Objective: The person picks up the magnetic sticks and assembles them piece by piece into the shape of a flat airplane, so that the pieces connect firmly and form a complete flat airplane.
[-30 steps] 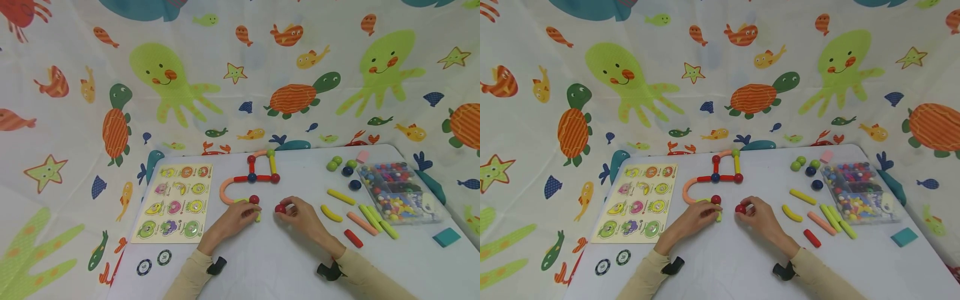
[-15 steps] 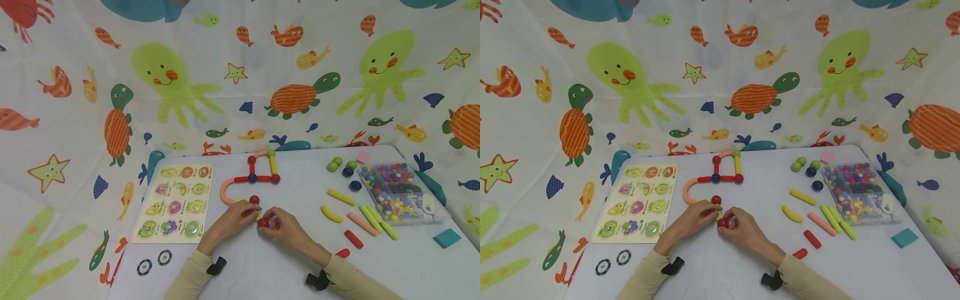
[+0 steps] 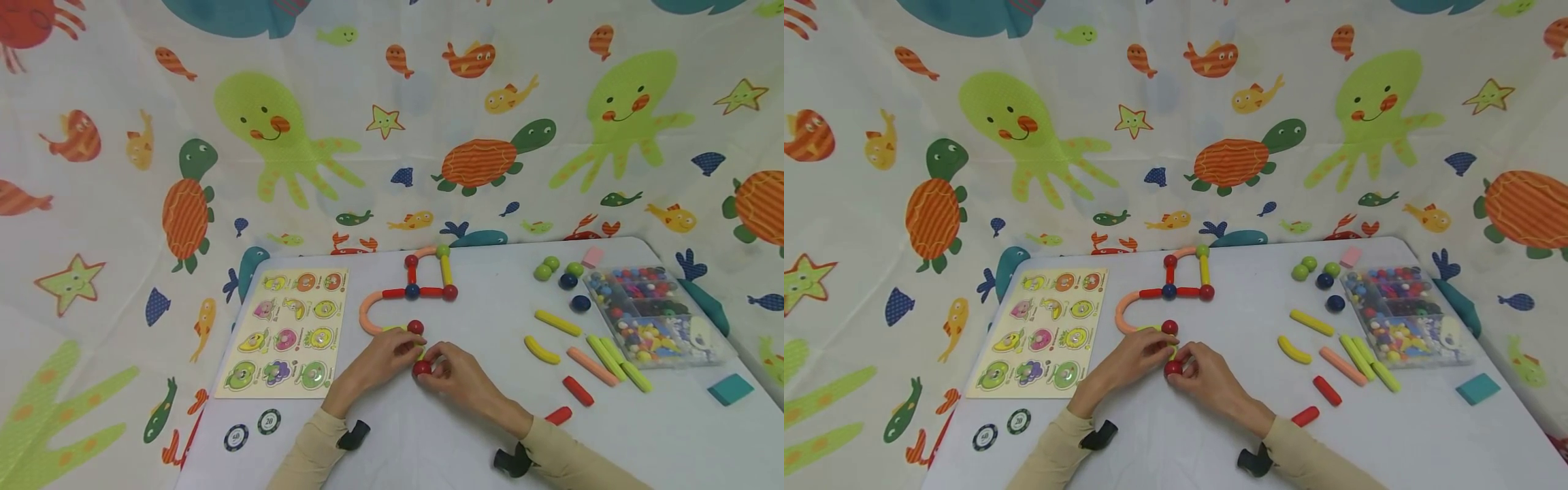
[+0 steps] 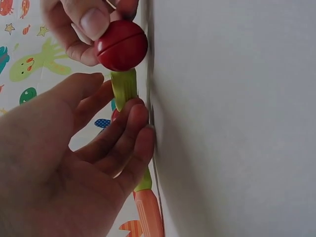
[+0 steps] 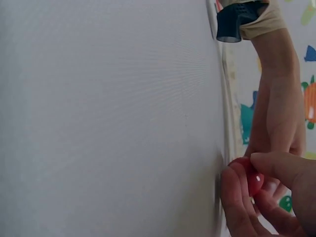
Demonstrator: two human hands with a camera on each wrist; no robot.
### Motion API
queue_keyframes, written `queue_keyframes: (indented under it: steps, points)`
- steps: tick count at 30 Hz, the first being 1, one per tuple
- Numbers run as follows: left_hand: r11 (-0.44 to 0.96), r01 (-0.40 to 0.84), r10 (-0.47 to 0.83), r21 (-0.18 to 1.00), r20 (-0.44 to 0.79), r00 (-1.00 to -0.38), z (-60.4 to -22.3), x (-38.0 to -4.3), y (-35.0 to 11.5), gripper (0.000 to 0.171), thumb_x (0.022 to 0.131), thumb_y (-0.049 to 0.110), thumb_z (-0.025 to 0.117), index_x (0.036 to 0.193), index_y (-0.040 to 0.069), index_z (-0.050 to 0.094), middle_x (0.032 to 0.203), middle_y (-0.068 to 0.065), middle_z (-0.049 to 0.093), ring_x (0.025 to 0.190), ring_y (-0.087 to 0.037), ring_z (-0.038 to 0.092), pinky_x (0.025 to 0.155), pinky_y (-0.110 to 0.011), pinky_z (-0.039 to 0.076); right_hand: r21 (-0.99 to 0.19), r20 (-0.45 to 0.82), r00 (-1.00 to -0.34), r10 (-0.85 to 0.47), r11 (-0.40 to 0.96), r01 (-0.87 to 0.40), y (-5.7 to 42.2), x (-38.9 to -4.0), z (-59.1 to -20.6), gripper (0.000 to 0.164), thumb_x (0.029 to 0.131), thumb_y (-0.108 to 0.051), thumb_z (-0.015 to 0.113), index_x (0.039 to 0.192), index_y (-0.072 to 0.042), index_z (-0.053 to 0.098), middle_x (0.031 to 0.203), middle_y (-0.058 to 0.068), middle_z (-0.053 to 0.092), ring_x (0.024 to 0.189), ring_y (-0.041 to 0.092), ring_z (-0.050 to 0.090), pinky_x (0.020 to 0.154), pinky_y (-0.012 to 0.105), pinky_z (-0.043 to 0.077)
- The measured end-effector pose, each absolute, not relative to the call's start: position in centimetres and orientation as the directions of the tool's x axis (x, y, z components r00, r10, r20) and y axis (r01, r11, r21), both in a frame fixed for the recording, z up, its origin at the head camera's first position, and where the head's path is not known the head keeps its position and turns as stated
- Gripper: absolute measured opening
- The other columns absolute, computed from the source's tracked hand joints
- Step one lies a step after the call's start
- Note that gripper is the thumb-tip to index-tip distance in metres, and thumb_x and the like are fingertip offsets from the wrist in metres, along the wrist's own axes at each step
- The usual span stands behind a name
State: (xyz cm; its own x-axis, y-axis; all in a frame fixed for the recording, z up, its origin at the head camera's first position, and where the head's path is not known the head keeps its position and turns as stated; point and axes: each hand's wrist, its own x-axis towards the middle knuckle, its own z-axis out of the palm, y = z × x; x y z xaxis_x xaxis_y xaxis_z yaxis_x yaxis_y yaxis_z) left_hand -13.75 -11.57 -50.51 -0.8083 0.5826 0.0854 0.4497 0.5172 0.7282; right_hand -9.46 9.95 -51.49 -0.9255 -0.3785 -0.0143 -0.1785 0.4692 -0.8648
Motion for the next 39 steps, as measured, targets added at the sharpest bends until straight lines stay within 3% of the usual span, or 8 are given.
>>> queue_keyframes:
  steps: [14, 21, 28, 39]
  points:
    - [0.524, 0.447, 0.593, 0.725, 0.067, -0.802, -50.2, -13.8, -11.5, 0.030, 0.101, 0.023, 0.064, 0.129, 0.014, 0.069, 0.112, 0.005, 0.071, 0.098, -0.008, 0.060, 0.094, -0.030, 0.053, -0.844, 0.036, -0.919, -0.393, 0.480, -0.238, 11.3, -9.5, -51.0, 0.030, 0.089, -0.021, 0.079, 0.114, -0.015, 0.064, 0.106, -0.002, 0.067, 0.080, 0.003, 0.063, 0.074, 0.020, 0.054]
    - [0.541, 0.427, 0.598, 0.724, 0.026, -0.801, -50.2, -13.5, -11.4, 0.032, 0.102, 0.027, 0.063, 0.131, 0.017, 0.069, 0.119, 0.008, 0.071, 0.103, -0.006, 0.061, 0.096, -0.029, 0.053, -0.842, 0.025, -0.954, -0.299, 0.509, -0.182, 14.6, -9.8, -49.9, 0.032, 0.091, -0.027, 0.078, 0.117, -0.014, 0.066, 0.107, 0.000, 0.068, 0.081, 0.008, 0.064, 0.073, 0.021, 0.056]
    - [0.537, 0.415, 0.611, 0.734, -0.001, -0.791, -50.3, -13.2, -11.5, 0.032, 0.101, 0.030, 0.064, 0.129, 0.019, 0.070, 0.099, 0.013, 0.068, 0.092, -0.005, 0.058, 0.087, -0.023, 0.052, -0.753, 0.087, -0.983, -0.162, 0.636, -0.171, 19.6, -10.2, -49.6, 0.029, 0.091, -0.024, 0.078, 0.116, -0.013, 0.069, 0.107, 0.001, 0.070, 0.081, 0.009, 0.062, 0.071, 0.021, 0.054]
    - [0.518, 0.426, 0.623, 0.742, 0.014, -0.782, -50.4, -13.1, -11.6, 0.031, 0.100, 0.029, 0.066, 0.128, 0.017, 0.071, 0.104, 0.012, 0.069, 0.094, -0.004, 0.058, 0.088, -0.023, 0.053, -0.701, 0.159, -0.986, -0.056, 0.697, -0.152, 25.2, -9.5, -49.5, 0.028, 0.093, -0.026, 0.075, 0.118, -0.014, 0.070, 0.106, 0.000, 0.073, 0.077, 0.005, 0.062, 0.063, 0.023, 0.050]
